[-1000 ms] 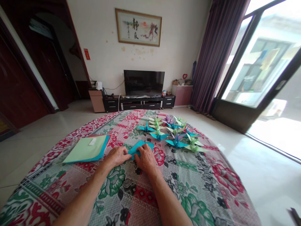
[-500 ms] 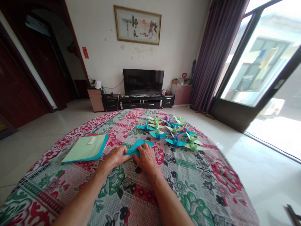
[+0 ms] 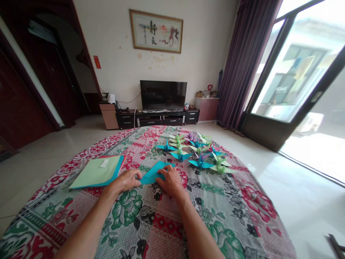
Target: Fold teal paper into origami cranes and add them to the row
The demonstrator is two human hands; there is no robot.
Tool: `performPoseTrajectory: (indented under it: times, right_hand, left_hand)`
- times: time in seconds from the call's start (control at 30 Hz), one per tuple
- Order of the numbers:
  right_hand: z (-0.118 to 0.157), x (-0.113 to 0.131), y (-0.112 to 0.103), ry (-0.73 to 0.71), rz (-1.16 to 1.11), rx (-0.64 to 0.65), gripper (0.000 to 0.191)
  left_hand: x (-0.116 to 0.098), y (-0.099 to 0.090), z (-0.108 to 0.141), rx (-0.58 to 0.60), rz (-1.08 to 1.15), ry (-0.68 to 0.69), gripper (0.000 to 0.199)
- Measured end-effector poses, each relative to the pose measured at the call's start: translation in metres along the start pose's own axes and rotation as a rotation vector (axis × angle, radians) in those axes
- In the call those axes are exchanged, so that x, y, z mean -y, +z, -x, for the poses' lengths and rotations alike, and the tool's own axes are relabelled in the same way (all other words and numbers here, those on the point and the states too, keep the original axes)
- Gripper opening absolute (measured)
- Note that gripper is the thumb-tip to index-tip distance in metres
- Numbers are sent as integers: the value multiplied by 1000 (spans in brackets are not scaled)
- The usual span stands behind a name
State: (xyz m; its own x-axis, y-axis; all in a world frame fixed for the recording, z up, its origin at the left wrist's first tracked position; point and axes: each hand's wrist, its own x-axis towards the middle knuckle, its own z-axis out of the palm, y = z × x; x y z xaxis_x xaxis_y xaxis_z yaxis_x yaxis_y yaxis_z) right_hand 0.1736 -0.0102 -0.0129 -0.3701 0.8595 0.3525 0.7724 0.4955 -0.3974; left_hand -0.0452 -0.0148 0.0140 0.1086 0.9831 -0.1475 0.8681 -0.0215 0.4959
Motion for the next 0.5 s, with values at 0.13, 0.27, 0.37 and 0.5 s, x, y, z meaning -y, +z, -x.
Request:
performPoseTrajectory:
  times: [0.13, 0.27, 0.37, 0.5]
  right_hand:
    - [-2, -14, -7, -78, -144, 17, 22]
    - [-3, -22, -14, -100, -195, 49, 27]
    - [-4, -26, -16, -109, -205, 71, 34]
    - [-4, -32, -16, -136, -219, 81, 46]
  left_hand:
    - [3, -2, -1, 66, 39, -33, 24]
    - [4, -5, 1, 109, 93, -51, 29]
    - [5, -7, 3, 115, 107, -64, 32]
    - [5, -7, 4, 120, 103, -79, 34]
